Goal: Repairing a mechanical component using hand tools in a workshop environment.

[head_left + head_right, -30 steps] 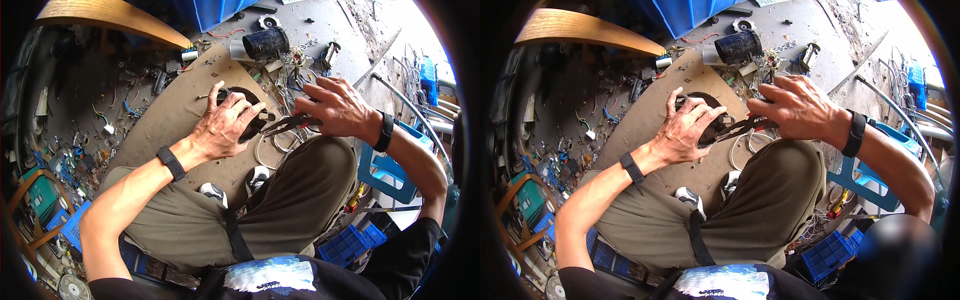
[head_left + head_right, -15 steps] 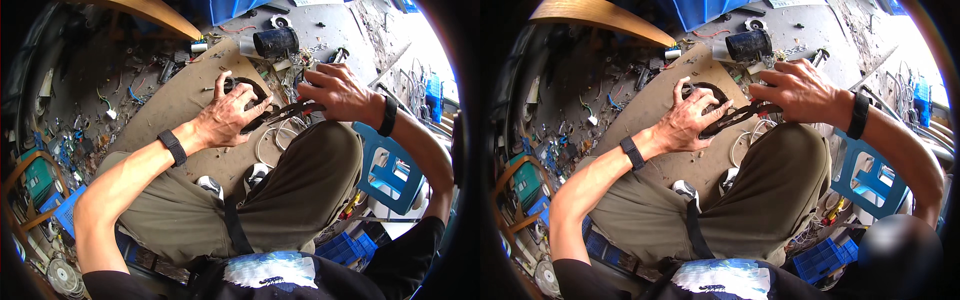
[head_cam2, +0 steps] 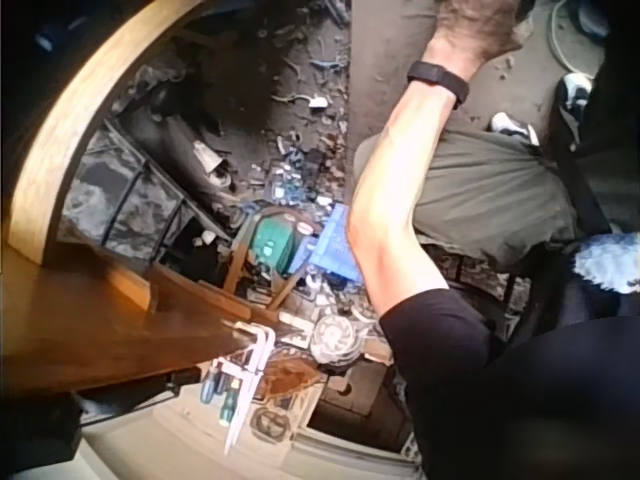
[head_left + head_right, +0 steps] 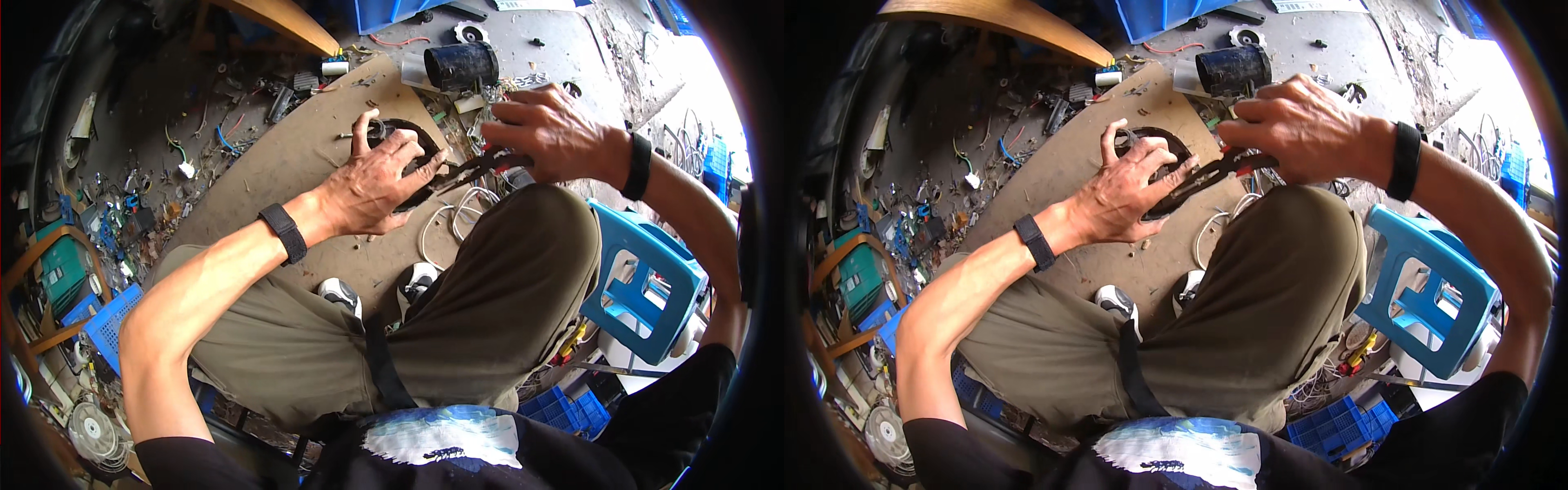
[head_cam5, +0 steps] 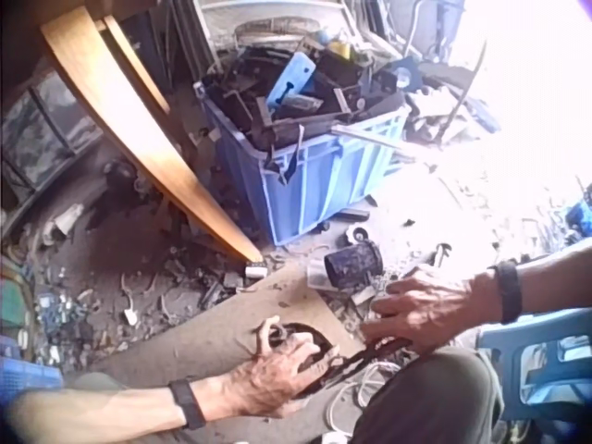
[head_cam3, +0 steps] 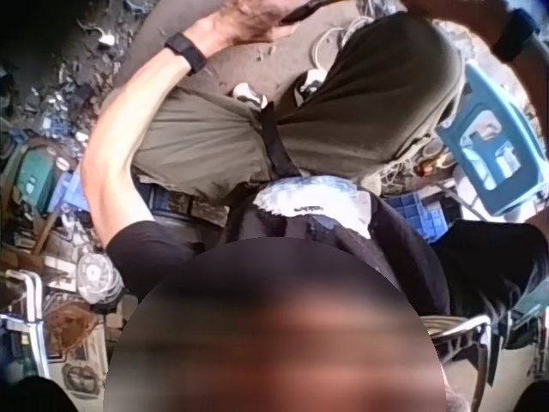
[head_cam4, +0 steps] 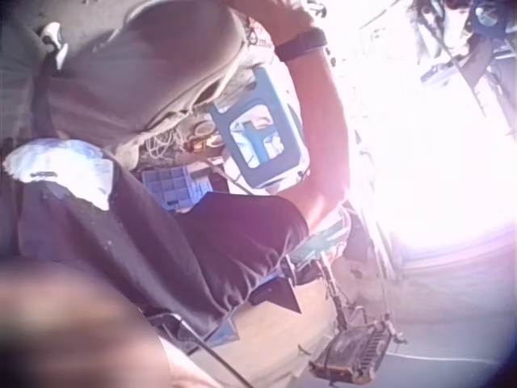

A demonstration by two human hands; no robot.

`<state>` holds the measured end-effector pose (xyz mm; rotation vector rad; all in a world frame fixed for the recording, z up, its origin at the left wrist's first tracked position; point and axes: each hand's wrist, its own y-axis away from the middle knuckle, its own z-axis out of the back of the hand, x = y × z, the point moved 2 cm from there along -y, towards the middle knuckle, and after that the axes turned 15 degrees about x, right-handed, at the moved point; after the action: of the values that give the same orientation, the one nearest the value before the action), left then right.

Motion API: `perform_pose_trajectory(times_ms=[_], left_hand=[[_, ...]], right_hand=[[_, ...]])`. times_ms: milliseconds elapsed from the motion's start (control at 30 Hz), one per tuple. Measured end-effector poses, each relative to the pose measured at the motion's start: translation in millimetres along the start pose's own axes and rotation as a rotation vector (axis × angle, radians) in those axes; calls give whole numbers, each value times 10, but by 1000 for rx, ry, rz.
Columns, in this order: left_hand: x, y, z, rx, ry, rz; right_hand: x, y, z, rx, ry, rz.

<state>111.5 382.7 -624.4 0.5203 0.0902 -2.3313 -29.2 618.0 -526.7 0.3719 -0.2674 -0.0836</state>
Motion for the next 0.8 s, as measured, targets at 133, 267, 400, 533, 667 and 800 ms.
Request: perform_pose_trajectory(times_ms=[133, 267, 400, 533, 667, 800], left_hand=[[-63, -17, -10, 1, 1, 29], [-150, -27, -2, 86, 48, 128], [-79, -53, 148, 203, 84, 136], [88, -35, 372, 292, 120, -31], [220, 33, 408, 268, 122, -88], [242, -17, 381, 118, 141, -191]], right_hand=[[-14, 31, 10, 2, 10, 10], [1, 84, -5, -34, -9, 7], [-16, 120, -47, -116, -38, 9], [11, 204, -21, -110, -4, -29], [105, 205, -68, -123, 61, -82], [229, 213, -161, -154, 35, -147]])
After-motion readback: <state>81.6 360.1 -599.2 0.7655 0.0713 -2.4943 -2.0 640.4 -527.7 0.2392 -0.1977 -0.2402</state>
